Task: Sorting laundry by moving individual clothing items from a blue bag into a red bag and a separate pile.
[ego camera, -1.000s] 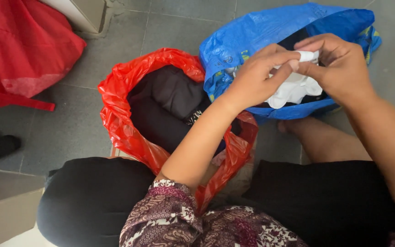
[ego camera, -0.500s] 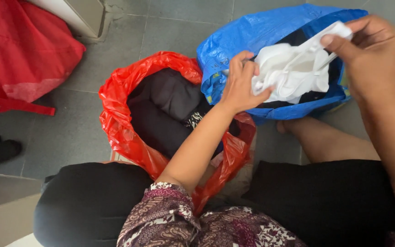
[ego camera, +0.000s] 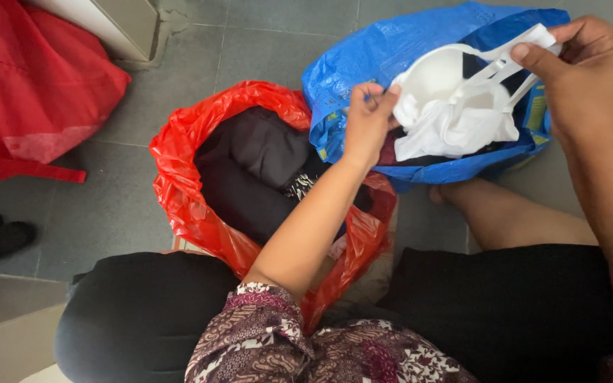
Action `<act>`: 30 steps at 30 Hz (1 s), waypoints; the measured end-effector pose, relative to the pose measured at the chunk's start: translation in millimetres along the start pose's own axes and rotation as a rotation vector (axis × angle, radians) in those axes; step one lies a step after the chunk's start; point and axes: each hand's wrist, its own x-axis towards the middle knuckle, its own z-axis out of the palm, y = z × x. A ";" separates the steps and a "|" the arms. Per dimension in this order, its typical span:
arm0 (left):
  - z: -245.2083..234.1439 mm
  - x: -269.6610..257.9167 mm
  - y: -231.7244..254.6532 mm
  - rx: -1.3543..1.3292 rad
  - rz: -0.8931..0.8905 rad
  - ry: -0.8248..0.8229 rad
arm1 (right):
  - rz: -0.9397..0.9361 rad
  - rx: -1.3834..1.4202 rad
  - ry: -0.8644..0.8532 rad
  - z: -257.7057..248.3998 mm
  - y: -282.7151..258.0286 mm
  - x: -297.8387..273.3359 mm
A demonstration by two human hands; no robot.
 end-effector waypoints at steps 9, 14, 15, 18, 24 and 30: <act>-21.4 7.1 19.3 0.644 0.410 -0.057 | 0.040 -0.003 -0.027 5.8 -0.2 1.3; -37.1 20.5 9.7 1.166 0.580 0.172 | -0.016 -0.028 -0.045 6.2 -14.9 -2.2; -37.9 20.9 10.3 1.199 0.467 0.132 | 0.021 -0.005 -0.061 10.0 -15.8 -3.2; -40.0 20.3 10.3 1.213 0.370 0.083 | 0.023 -0.037 -0.084 20.0 -26.2 -3.4; -49.2 23.3 32.5 1.171 0.581 0.026 | -0.024 -0.103 -0.029 10.1 -10.9 -3.4; -49.6 19.8 51.1 1.221 0.526 -0.319 | -0.034 -0.061 0.031 -1.9 12.5 -3.0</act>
